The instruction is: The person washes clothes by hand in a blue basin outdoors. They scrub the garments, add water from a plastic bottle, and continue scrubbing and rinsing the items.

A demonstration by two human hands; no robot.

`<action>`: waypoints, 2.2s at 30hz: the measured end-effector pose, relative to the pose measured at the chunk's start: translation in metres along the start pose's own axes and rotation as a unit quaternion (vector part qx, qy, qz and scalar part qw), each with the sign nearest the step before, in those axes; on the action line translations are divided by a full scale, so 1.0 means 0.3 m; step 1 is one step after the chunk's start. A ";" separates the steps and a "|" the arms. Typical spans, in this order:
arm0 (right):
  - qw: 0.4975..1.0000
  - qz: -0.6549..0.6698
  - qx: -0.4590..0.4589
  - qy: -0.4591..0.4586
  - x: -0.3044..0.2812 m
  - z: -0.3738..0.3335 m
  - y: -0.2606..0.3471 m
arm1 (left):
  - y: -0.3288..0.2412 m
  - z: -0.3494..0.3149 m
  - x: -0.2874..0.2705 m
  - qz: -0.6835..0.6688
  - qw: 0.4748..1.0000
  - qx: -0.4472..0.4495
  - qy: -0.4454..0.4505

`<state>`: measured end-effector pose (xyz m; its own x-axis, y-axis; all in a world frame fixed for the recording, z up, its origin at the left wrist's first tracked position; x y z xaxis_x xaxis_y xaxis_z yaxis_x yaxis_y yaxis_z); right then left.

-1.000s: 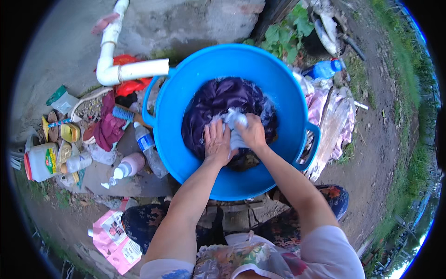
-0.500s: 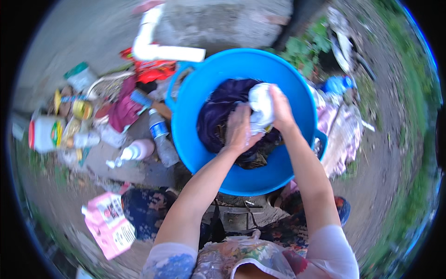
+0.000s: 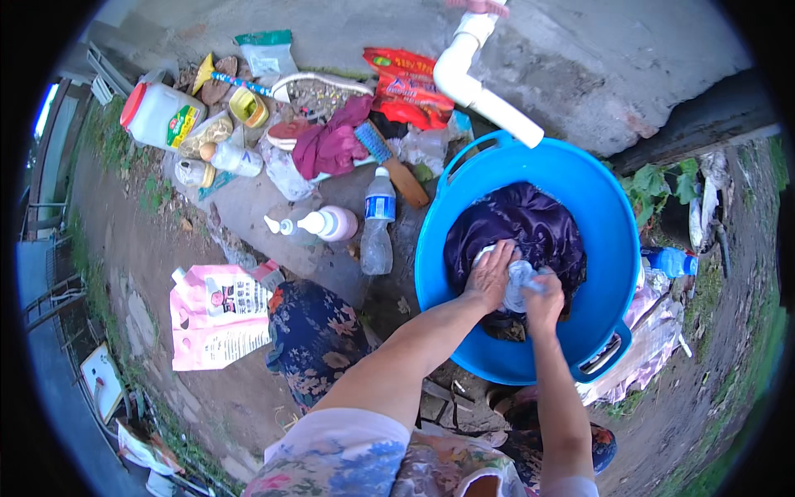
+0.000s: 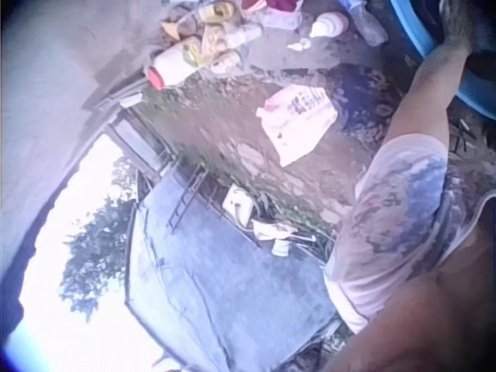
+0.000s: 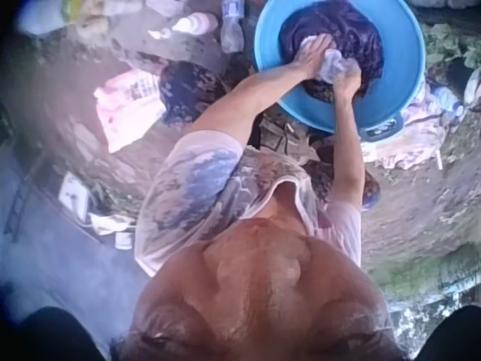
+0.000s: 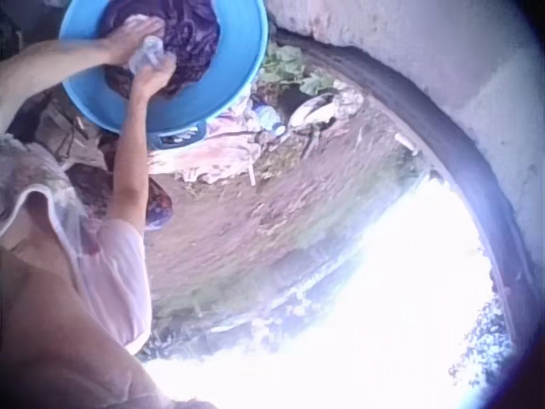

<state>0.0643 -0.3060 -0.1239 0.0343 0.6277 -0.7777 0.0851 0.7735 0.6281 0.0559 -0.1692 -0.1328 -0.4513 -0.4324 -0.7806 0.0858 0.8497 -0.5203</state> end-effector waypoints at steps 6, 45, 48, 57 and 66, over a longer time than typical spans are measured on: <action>0.989 -0.148 -0.013 -0.023 0.110 0.205 0.143 | 0.000 0.062 0.090 0.086 0.996 -0.014 0.024; 0.974 0.115 0.191 0.046 -0.168 0.263 -0.064 | -0.169 -0.010 -0.196 -0.040 0.938 0.278 -0.202; 0.978 -0.157 0.130 -0.043 -0.130 0.187 -0.074 | -0.222 -0.030 -0.129 -0.042 0.958 0.278 -0.059; 0.988 -0.137 0.026 -0.065 0.069 0.043 0.206 | 0.035 0.058 0.046 0.009 0.998 0.059 0.026; 0.992 -0.016 0.124 0.002 -0.012 0.032 0.031 | 0.056 0.049 0.048 0.006 0.997 -0.008 0.078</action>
<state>0.0746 -0.3019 -0.1154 0.0231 0.6045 -0.7963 0.3288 0.7476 0.5771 0.0638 -0.1655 -0.1578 -0.5824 -0.3712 -0.7232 0.0779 0.8601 -0.5042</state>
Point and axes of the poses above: each hand's wrist, its own z-axis towards the middle knuckle, its own x-axis out of the palm, y = z × x, the point moved 7 cm from there along z, towards the middle knuckle, and after that the axes turned 11 degrees about -z, right-handed, at the moved point
